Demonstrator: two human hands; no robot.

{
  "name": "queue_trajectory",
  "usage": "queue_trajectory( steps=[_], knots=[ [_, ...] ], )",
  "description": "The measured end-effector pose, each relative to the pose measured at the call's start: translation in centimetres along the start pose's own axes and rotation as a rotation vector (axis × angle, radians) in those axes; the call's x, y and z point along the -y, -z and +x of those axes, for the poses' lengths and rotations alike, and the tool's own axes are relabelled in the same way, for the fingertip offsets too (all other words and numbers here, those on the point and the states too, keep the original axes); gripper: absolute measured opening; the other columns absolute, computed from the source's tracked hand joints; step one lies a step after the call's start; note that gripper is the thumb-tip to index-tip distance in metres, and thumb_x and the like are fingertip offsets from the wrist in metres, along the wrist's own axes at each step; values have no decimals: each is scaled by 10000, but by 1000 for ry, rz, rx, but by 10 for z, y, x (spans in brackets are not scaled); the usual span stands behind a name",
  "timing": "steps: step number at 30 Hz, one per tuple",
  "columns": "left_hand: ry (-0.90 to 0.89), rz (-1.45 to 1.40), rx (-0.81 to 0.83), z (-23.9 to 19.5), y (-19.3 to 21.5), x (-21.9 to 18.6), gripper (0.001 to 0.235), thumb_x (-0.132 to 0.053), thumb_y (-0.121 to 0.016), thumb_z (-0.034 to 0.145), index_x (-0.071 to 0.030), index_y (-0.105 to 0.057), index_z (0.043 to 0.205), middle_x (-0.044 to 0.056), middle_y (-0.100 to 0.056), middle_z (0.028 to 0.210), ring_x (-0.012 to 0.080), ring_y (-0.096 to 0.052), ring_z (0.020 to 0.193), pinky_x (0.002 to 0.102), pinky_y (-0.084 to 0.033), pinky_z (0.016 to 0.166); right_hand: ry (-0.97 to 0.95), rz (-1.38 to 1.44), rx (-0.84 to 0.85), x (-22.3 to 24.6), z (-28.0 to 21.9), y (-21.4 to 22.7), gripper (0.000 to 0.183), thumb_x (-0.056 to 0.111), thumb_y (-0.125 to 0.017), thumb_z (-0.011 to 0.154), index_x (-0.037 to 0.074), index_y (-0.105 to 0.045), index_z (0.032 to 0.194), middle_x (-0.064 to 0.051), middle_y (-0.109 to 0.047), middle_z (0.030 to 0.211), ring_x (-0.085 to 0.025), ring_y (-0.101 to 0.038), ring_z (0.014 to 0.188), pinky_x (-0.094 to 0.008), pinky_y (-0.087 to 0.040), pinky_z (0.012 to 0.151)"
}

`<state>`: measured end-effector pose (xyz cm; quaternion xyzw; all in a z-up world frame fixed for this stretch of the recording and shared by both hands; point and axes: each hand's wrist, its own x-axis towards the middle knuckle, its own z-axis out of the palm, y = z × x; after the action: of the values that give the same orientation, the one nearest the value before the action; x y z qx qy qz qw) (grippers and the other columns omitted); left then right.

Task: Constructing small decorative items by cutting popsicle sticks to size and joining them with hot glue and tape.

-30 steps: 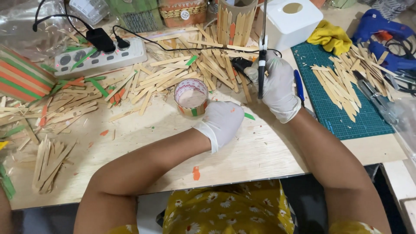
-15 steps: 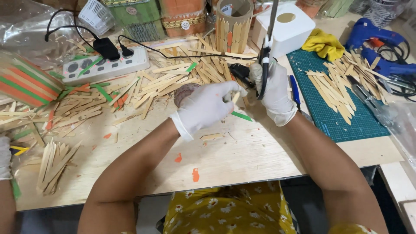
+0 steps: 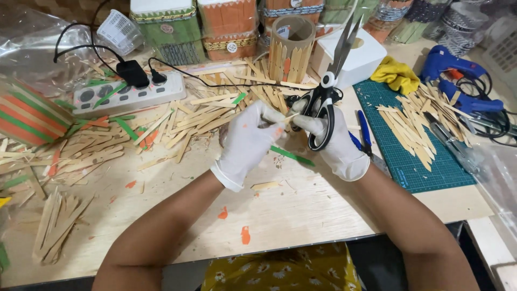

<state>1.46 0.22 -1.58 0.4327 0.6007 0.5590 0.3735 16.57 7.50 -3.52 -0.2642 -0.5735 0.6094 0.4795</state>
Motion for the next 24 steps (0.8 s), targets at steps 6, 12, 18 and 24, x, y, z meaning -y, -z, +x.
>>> queue_trajectory(
  steps=[6, 12, 18, 24],
  knots=[
    [195, -33, 151, -4, 2, -26, 251, -302, -625, 992, -67, -713, 1001, 136, -741, 916, 191, -756, 791, 304, -661, 671, 45, -20, -20, -1, -1, 0, 262, -37, -826, 769, -28, -664, 975, -95, -636, 816, -177, -686, 770, -293, -570, 751],
    [369, -131, 533, 2, 23, -29, 350, -220, -641, 990, 79, -674, 1169, 237, -758, 937, 226, -766, 742, 247, -642, 622, 10, -17, 44, 9, -3, 7, 283, -50, -863, 714, -31, -686, 934, -105, -672, 841, -169, -686, 773, -293, -579, 705],
    [206, -204, 378, 4, 19, -14, 341, -132, -799, 854, 84, -697, 1097, 204, -762, 863, 192, -753, 699, 204, -609, 586, 67, -111, -33, 18, -7, -18, 179, 20, -802, 852, 2, -676, 979, -79, -694, 900, -148, -684, 837, -299, -581, 790],
    [21, -262, 82, 22, 15, 11, 338, -77, -825, 825, 88, -696, 1090, 195, -761, 779, 176, -753, 650, 198, -595, 548, -6, -471, 195, -23, -22, 5, 298, 275, -758, 903, -9, -679, 865, -189, -660, 743, -325, -674, 730, -501, -560, 809]
  ],
)
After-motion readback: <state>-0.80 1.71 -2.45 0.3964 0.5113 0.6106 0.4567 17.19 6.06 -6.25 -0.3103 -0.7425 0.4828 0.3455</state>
